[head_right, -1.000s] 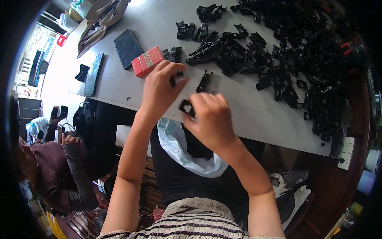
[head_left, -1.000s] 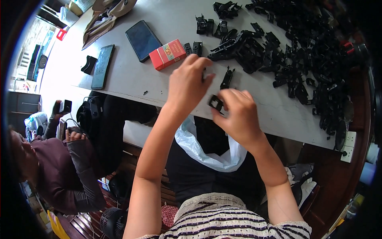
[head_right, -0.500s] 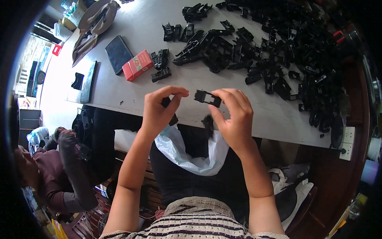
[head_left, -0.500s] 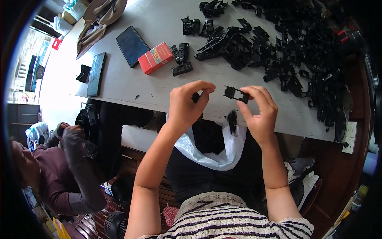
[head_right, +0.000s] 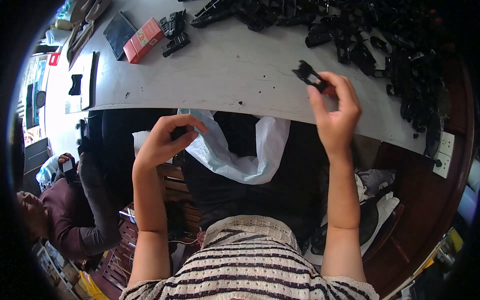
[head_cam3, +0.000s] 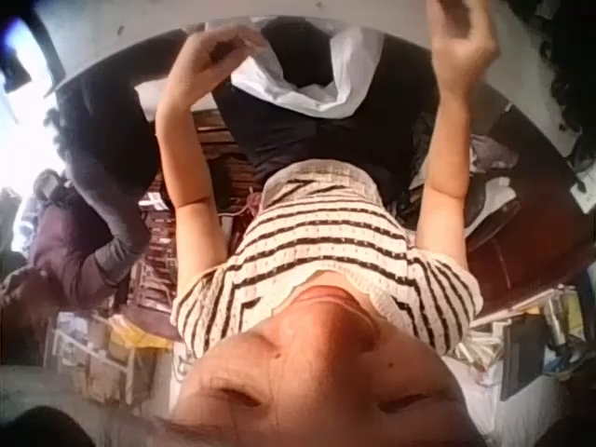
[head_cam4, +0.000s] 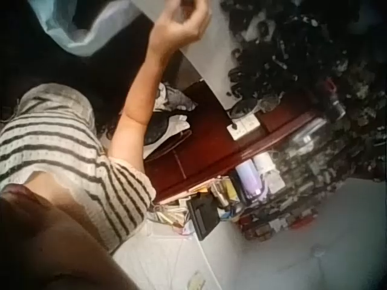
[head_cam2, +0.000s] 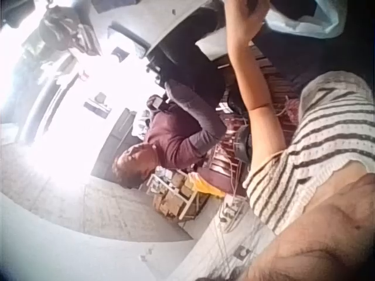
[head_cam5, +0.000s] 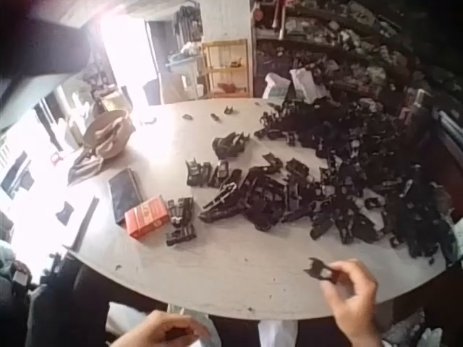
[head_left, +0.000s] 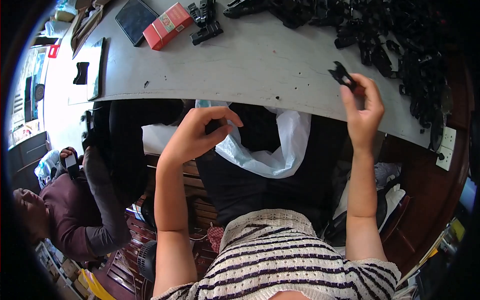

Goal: The person sorts plastic buckle components on a table, snaps the pieces together by hand to assemble them, and drops assembled buckles into a plastic bag.

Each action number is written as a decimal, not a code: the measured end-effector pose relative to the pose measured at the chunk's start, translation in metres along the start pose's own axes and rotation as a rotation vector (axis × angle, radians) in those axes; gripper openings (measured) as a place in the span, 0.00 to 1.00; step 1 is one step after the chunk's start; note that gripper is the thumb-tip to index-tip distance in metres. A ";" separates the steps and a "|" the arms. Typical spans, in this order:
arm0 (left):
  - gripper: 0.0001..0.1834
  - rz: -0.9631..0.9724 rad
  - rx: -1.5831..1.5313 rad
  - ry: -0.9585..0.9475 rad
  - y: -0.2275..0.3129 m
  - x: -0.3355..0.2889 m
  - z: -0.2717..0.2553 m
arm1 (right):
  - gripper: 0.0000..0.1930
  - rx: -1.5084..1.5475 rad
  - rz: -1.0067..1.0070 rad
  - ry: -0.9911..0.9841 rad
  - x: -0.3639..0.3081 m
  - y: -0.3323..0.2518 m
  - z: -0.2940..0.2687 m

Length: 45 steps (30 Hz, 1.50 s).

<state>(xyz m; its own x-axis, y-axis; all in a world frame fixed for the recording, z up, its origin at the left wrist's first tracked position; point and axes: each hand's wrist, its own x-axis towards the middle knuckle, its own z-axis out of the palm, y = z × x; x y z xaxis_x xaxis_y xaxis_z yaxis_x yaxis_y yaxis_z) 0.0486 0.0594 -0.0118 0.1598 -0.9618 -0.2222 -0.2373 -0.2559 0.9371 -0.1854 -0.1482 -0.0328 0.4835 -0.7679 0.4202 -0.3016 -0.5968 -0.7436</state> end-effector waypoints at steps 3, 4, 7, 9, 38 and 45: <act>0.12 -0.035 0.192 -0.104 -0.004 0.008 0.006 | 0.11 0.021 0.076 -0.006 -0.009 0.011 -0.017; 0.11 -0.028 0.225 -0.152 -0.002 0.013 0.009 | 0.11 0.038 0.079 0.007 -0.011 0.013 -0.022; 0.09 -0.035 0.321 -0.237 0.003 0.025 0.021 | 0.12 0.078 0.105 0.052 -0.015 0.018 -0.030; 0.09 -0.035 0.395 -0.263 0.010 0.032 0.029 | 0.12 0.118 0.148 0.061 -0.013 0.016 -0.031; 0.06 0.253 -0.339 0.808 0.060 0.073 0.054 | 0.16 0.122 -0.162 0.000 0.007 -0.060 0.038; 0.17 0.106 -0.550 0.574 0.055 0.049 0.060 | 0.19 0.059 -0.214 -0.021 -0.002 -0.067 0.033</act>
<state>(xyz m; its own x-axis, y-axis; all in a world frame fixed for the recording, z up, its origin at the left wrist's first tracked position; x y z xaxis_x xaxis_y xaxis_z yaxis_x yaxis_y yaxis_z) -0.0146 -0.0073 0.0126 0.6665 -0.7398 -0.0920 0.2038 0.0622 0.9770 -0.1391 -0.0992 -0.0009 0.5483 -0.6202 0.5610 -0.1419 -0.7301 -0.6684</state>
